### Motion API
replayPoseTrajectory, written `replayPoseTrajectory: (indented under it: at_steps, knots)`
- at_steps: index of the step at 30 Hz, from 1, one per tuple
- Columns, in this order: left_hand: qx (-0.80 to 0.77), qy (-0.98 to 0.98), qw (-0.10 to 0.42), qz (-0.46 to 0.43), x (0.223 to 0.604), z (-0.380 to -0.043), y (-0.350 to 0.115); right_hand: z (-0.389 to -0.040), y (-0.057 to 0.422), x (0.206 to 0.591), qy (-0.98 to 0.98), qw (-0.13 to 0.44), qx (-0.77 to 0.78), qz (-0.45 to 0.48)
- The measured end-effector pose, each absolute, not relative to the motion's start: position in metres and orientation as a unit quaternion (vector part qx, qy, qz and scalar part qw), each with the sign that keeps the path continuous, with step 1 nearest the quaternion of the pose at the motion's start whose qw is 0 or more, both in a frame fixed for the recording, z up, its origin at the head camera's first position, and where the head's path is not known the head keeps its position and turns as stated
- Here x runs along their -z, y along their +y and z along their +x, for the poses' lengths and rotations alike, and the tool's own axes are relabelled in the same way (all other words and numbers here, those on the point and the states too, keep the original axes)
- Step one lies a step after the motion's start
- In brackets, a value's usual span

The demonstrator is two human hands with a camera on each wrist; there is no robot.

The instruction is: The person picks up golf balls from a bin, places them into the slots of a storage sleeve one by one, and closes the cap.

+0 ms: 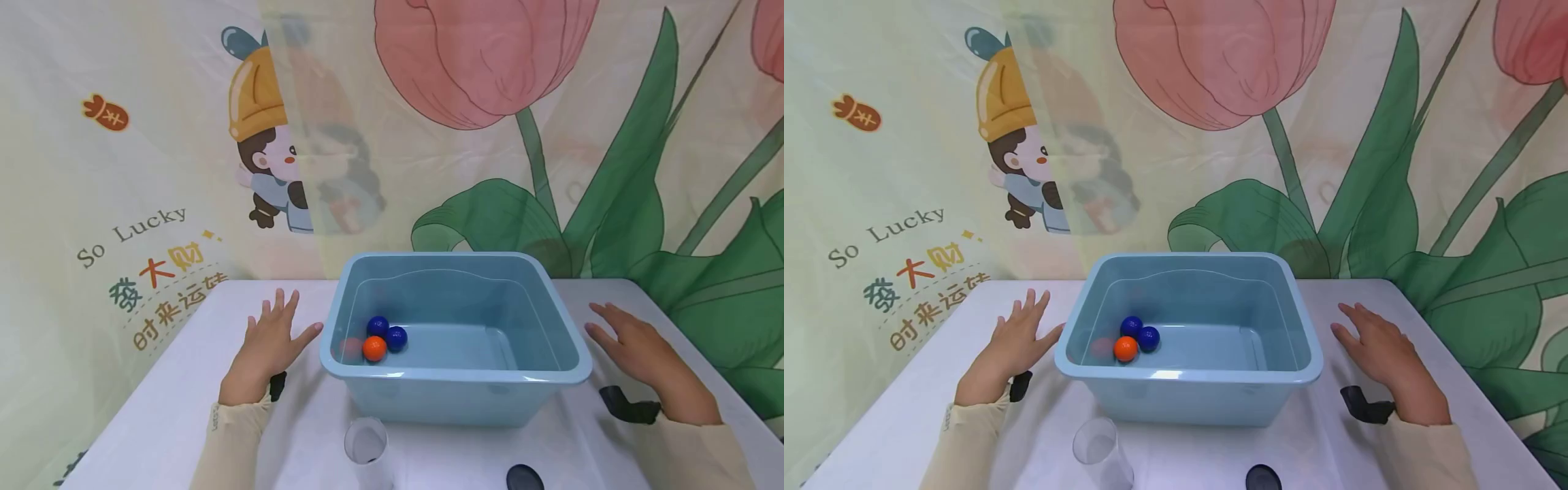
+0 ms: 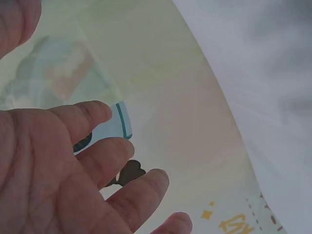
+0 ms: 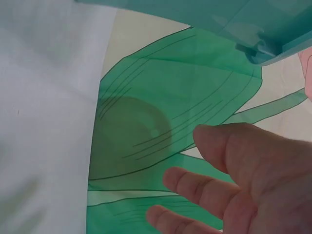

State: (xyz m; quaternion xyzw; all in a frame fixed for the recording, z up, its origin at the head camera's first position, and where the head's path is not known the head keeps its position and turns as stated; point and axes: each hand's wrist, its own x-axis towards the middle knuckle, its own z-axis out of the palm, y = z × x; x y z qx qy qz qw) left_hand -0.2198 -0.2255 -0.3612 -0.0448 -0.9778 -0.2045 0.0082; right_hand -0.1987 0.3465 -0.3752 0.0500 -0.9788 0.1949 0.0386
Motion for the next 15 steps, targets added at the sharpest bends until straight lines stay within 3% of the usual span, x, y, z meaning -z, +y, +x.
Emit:
replayPoseTrajectory:
  at_steps: [6,15]
  knots:
    - [0.230,-0.969,-0.010,-0.085,0.365,-0.220,-0.225,-0.198,0.342,0.372,-0.973,0.035,-0.216,0.069]
    - [0.260,-0.952,0.006,-0.162,0.359,-0.205,-0.236,-0.199,0.340,0.345,-0.971,0.066,-0.207,0.101]
